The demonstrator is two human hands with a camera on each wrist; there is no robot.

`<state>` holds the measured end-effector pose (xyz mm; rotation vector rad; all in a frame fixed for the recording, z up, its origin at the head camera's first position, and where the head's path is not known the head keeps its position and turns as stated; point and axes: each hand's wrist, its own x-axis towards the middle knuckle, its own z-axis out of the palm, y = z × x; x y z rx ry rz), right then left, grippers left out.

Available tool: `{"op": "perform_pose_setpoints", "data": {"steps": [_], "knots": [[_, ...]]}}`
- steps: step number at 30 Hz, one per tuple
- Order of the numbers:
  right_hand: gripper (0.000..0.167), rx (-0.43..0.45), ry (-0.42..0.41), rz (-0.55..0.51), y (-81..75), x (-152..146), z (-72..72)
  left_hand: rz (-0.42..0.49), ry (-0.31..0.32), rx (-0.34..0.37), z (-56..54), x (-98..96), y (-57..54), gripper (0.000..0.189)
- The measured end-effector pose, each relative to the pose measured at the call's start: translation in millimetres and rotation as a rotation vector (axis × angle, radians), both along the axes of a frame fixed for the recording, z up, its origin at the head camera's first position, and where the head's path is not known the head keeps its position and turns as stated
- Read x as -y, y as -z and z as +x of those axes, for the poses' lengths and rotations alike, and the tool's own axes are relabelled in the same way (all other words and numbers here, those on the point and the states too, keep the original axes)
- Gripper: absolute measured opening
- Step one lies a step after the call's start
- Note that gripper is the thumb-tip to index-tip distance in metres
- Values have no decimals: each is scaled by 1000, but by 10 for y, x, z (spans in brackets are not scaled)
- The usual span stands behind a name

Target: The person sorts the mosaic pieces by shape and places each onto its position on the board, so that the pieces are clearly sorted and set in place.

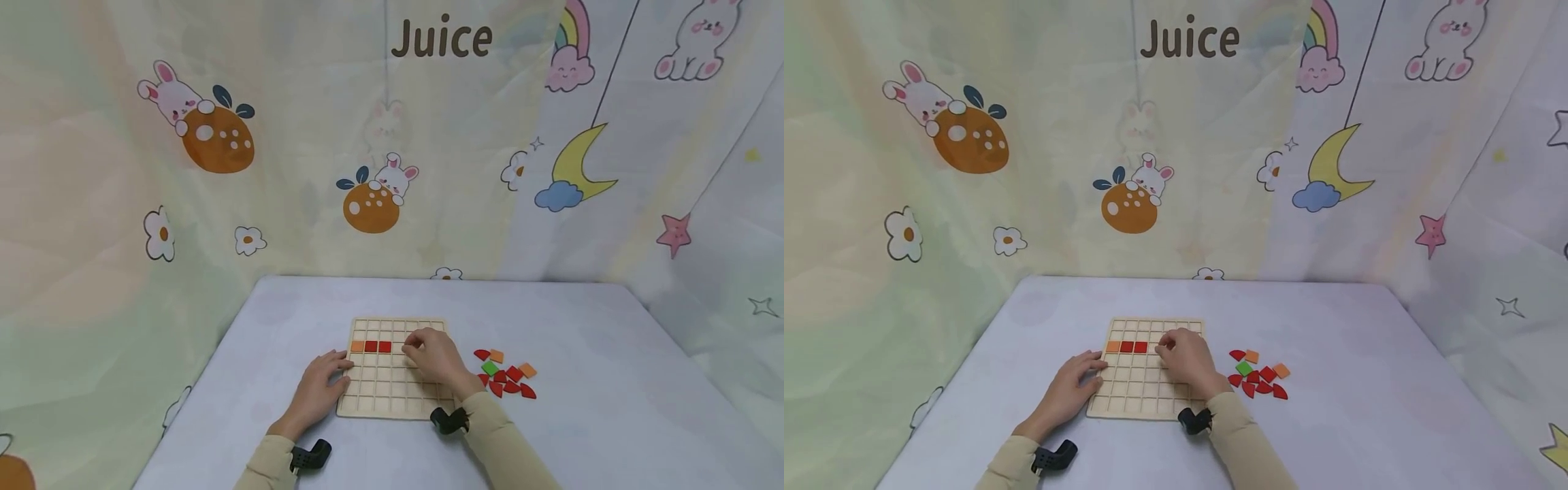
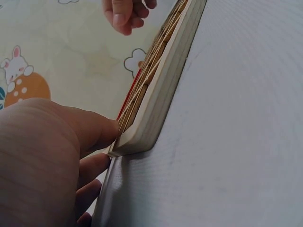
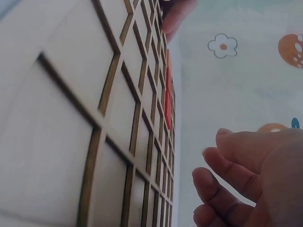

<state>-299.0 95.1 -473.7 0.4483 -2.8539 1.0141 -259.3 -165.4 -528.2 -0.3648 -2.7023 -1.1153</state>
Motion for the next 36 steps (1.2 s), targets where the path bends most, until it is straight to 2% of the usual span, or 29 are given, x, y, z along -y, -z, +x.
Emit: {"op": "perform_pose_setpoints", "data": {"steps": [6,15,23,33,36], "knots": [[7,12,79,-27,28,-115,59,6,-4,19,5,7,-20,24],[11,-10,165,-51,173,-365,121,8,-4,24,13,10,-20,24],[14,-33,274,-94,161,-527,197,-2,-10,16,-1,5,0,24],[14,-47,331,-107,280,-622,149,17,-3,32,-10,7,8,23],[15,-66,348,-118,268,-703,123,22,-4,37,-8,6,-7,23]]}}
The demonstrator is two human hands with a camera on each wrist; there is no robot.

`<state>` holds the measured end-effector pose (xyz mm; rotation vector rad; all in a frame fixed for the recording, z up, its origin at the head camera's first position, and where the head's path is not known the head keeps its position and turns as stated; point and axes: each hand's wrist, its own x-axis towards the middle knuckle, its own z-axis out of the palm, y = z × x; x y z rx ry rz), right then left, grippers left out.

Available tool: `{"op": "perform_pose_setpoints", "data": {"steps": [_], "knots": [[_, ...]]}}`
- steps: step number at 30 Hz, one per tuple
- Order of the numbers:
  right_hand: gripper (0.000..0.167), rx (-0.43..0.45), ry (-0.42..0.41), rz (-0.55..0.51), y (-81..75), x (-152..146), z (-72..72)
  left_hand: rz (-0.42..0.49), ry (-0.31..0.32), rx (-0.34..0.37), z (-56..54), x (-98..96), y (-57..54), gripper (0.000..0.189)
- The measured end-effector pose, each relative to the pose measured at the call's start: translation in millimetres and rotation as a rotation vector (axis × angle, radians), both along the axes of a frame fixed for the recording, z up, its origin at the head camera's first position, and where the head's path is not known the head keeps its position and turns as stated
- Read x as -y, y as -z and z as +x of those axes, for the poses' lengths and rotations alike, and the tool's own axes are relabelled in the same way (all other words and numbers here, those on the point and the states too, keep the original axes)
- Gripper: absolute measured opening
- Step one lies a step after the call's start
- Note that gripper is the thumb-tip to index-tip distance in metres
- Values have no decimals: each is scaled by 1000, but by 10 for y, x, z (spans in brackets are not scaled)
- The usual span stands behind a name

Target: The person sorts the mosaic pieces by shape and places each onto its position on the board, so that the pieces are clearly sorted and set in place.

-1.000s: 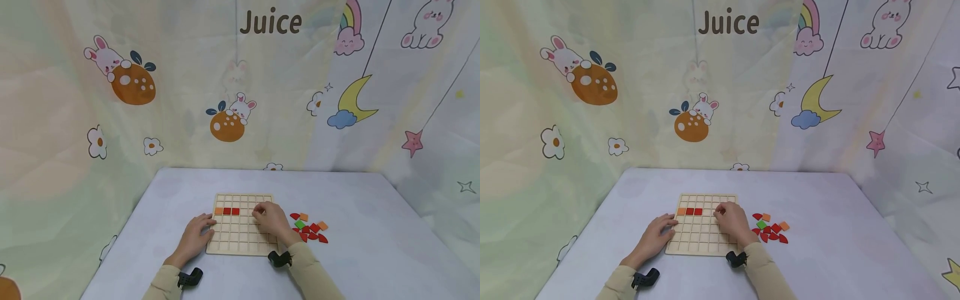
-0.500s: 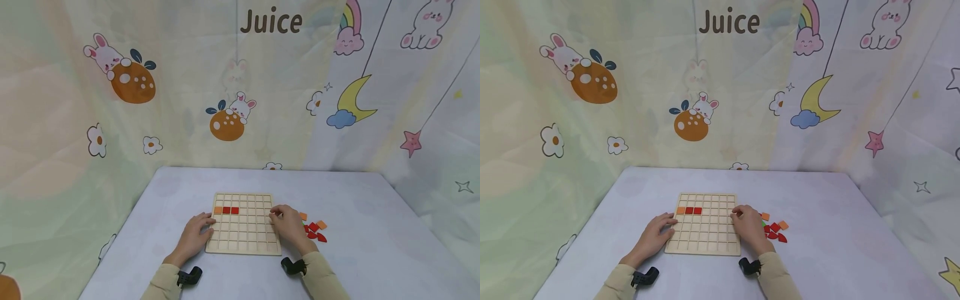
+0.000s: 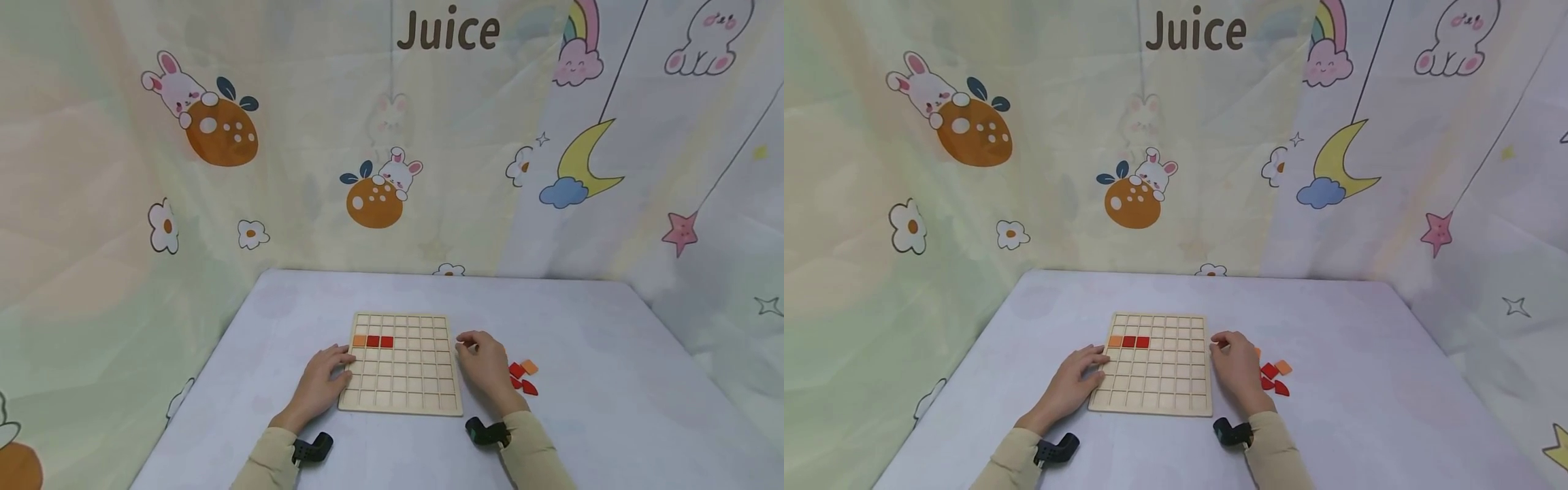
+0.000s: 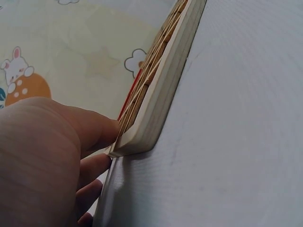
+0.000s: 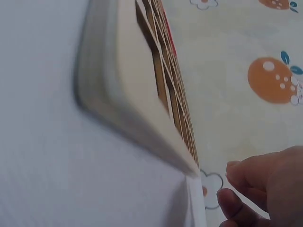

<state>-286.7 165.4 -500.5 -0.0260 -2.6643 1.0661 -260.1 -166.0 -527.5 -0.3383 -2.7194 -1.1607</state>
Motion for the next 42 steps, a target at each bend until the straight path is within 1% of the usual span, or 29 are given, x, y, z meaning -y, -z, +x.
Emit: {"op": "perform_pose_setpoints", "data": {"steps": [3,7,15,19,23,25,32,37,42], "knots": [[15,-18,20,0,-29,-107,-23,-8,-2,4,-2,-6,-12,23],[17,-9,39,3,-50,-258,-43,-19,-4,5,-3,-10,-18,23],[24,71,61,23,-73,-543,-29,-14,-8,17,9,-14,-11,24],[30,120,50,16,-92,-664,-14,-12,-17,32,15,-17,-10,24],[34,179,39,-5,-106,-774,5,-21,-10,16,11,-18,-7,24],[35,192,40,-8,-108,-821,10,-23,-6,7,6,-17,-4,24],[35,216,77,12,-103,-888,1,-20,-6,-1,1,-7,-3,23],[35,242,49,39,-108,-877,10,-21,-6,-4,0,-5,-6,23],[36,259,33,35,-89,-855,13,-20,-13,-5,11,-16,-13,23]]}}
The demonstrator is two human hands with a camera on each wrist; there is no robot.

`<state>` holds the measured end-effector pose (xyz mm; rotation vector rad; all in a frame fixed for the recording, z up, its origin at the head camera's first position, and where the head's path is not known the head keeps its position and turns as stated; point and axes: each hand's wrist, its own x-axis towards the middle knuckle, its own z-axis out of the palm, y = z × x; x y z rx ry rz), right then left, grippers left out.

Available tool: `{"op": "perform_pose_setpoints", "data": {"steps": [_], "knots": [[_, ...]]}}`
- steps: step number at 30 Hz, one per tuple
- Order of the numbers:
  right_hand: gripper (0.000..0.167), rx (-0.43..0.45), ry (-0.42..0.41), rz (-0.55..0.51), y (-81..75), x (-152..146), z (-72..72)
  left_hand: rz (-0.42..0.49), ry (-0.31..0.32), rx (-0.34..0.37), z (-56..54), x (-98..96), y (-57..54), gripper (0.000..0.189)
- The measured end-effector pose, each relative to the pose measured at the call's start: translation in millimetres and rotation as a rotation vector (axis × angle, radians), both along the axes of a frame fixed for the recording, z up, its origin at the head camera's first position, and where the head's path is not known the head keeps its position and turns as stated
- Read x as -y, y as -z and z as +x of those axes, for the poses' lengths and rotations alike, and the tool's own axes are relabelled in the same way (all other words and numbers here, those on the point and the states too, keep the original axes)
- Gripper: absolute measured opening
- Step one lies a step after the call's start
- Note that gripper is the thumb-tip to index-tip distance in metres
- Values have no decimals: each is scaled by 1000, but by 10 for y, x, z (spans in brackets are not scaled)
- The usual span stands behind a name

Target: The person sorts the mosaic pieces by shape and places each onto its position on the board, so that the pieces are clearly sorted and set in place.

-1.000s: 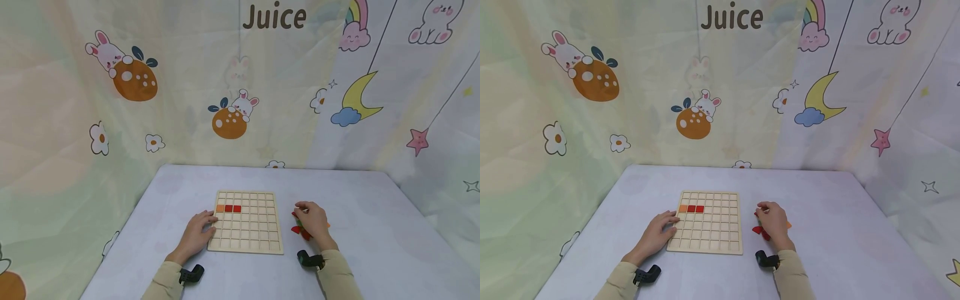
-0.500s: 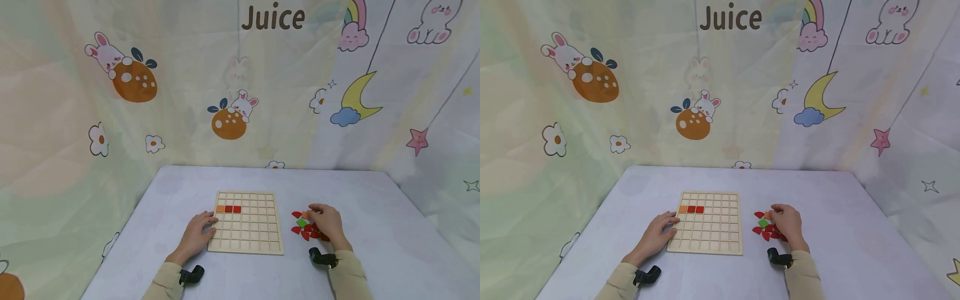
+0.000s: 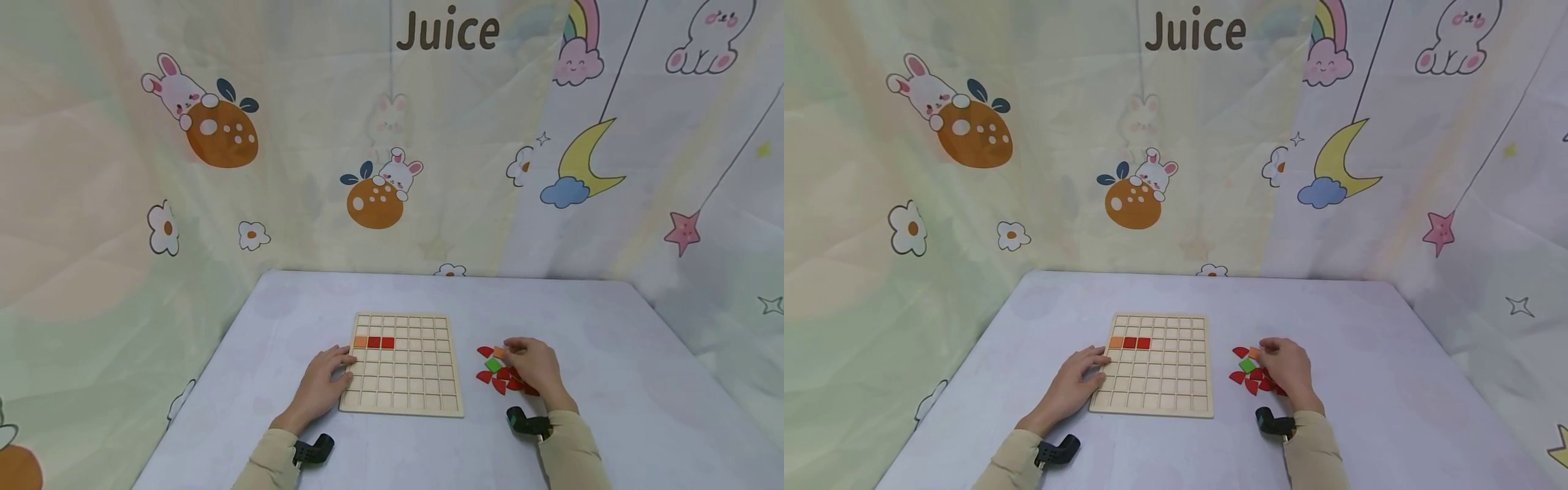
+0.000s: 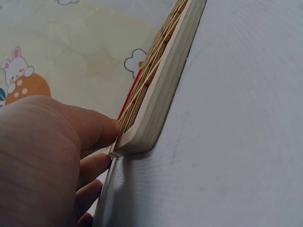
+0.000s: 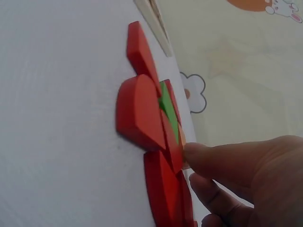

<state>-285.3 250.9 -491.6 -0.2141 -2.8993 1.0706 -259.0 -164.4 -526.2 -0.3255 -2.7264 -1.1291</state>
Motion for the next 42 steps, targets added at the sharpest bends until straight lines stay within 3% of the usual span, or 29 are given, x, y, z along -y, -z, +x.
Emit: {"op": "perform_pose_setpoints", "data": {"steps": [17,31,42], "knots": [[31,-44,-64,142,68,-7,0,2,-14,18,11,-11,2,23],[38,-75,2,34,56,19,-17,2,-8,18,17,-5,-5,22],[35,-100,-38,30,27,264,-42,3,-10,28,10,-8,-18,23]]}}
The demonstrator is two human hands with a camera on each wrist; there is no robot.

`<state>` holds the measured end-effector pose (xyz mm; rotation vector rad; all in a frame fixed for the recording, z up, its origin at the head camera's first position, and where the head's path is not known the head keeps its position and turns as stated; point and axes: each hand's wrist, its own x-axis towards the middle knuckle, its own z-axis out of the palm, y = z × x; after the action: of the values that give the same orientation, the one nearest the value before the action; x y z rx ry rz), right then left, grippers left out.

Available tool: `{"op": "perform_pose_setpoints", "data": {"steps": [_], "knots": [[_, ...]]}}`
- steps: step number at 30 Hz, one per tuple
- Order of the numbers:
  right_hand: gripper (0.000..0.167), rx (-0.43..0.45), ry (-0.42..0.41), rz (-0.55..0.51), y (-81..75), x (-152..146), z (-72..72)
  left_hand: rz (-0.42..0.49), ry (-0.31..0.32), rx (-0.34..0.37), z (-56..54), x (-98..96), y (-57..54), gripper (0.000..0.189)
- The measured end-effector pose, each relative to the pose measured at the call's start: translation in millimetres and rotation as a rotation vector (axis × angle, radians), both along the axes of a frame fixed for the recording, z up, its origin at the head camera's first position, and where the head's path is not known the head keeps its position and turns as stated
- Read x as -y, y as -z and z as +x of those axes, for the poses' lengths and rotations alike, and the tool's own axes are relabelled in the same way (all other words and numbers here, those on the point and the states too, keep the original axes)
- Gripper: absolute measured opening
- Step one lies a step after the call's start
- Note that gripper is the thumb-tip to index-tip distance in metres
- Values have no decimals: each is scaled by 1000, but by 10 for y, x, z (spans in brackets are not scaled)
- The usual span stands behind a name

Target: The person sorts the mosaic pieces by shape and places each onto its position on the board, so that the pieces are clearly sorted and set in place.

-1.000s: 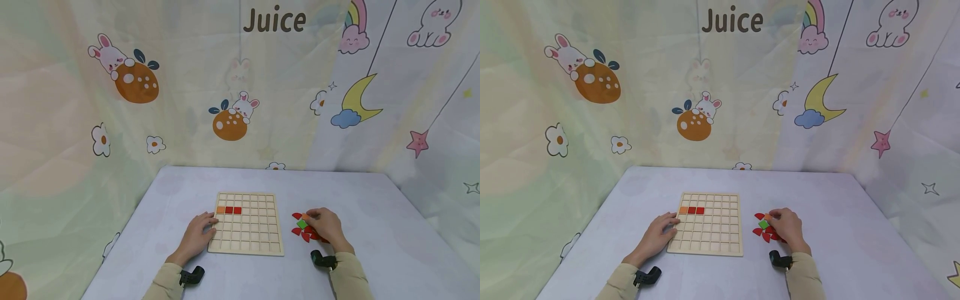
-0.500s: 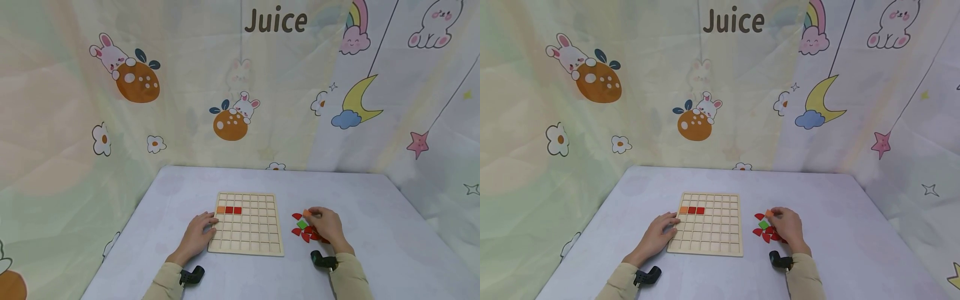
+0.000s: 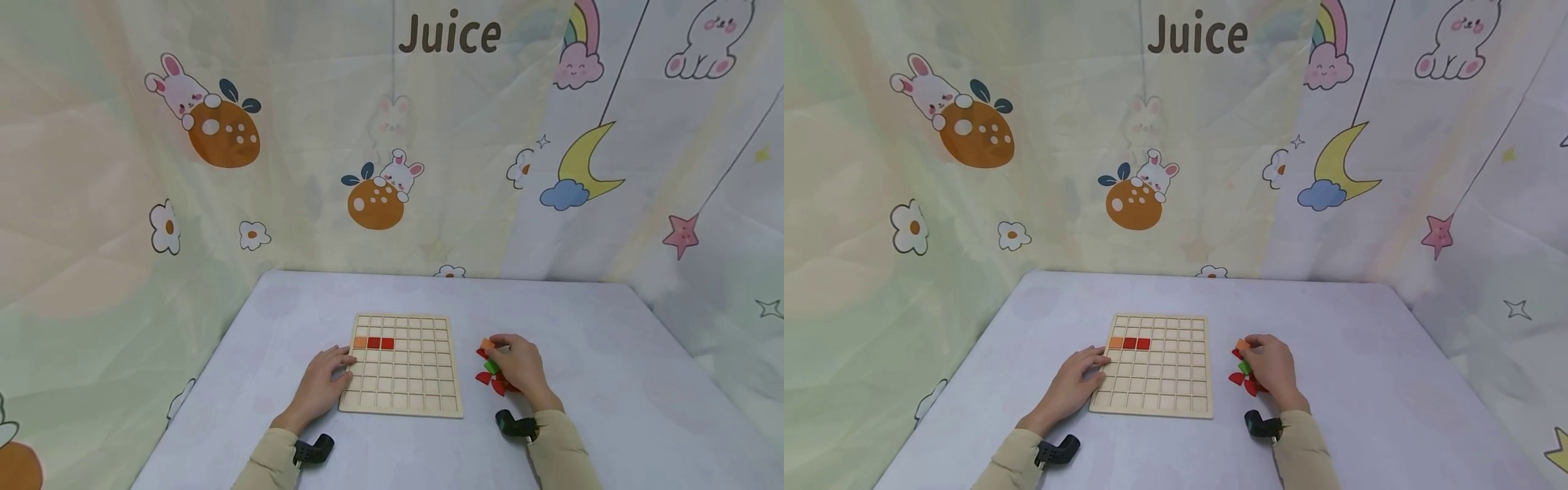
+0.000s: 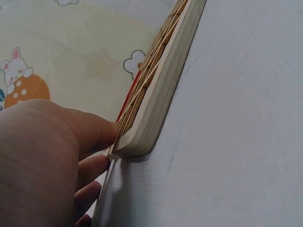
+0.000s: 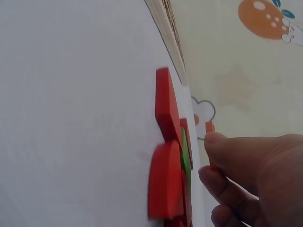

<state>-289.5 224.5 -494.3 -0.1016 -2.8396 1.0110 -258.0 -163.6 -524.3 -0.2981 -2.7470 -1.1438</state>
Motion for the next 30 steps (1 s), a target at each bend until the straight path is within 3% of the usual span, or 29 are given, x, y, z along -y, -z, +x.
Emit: {"op": "perform_pose_setpoints", "data": {"steps": [9,30], "knots": [[32,-67,-84,-4,-3,219,-7,-8,12,10,-7,17,-7,23],[28,-79,-168,3,16,634,-55,8,15,27,-6,15,-1,23]]}}
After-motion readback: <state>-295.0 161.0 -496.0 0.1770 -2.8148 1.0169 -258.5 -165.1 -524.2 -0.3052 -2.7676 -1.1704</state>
